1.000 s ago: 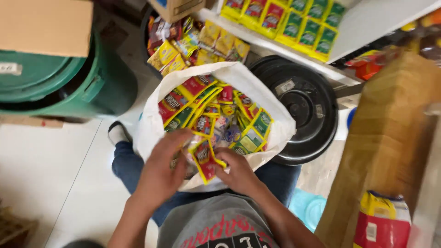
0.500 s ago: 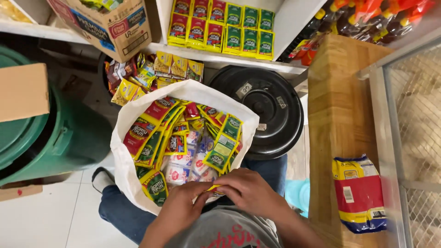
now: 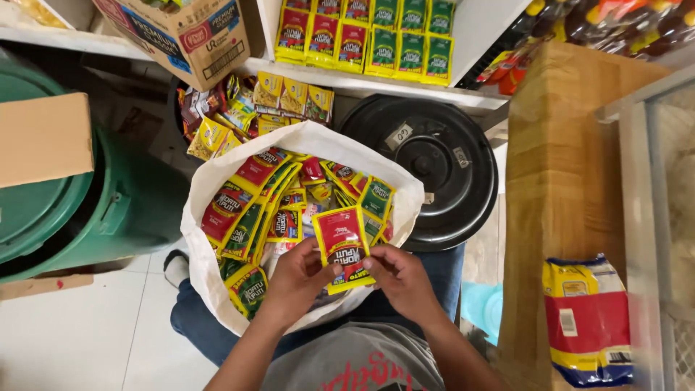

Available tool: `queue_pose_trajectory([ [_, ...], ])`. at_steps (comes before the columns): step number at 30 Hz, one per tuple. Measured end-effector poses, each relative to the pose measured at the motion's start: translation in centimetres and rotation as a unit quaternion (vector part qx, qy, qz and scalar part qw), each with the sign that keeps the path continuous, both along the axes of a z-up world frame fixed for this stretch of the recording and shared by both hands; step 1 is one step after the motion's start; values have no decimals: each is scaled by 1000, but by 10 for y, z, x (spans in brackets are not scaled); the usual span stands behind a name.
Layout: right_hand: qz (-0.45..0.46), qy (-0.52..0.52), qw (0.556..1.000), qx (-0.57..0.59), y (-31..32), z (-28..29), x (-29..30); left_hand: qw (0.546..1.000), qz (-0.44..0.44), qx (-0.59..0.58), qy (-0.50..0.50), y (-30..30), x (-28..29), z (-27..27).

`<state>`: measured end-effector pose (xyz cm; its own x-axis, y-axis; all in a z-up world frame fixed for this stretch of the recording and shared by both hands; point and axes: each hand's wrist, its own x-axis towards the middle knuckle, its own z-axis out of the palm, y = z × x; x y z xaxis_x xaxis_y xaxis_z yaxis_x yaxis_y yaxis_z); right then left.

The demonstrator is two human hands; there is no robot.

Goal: Stocking and organizing small packets of spices or seasonings onto a store shelf from a large bag.

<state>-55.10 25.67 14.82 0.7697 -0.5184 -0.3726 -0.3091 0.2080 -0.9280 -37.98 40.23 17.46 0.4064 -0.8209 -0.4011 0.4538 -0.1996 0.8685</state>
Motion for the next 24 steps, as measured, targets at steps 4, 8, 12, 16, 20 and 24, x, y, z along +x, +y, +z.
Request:
queue_pose_trajectory([
  [4,1,12,1000,8,-19,-12,4,998,5,30,56,-15,10,-7],
  [8,-60,-55,994,77,-38,-28,13,998,-15,24,63,-33,27,-13],
  [12,-110,-49,991,51,-65,-28,37,994,-56,68,-69,-71,59,-14],
  [16,-122,-11,992,-37,-114,-19,78,991,-83,16,-108,-131,109,-30],
  [20,-130,-18,980,-148,-179,-35,132,997,-33,36,-54,-209,169,-55],
  [24,-119,-3,953,-277,-246,-87,188,985,-25,122,-118,-283,222,-84],
])
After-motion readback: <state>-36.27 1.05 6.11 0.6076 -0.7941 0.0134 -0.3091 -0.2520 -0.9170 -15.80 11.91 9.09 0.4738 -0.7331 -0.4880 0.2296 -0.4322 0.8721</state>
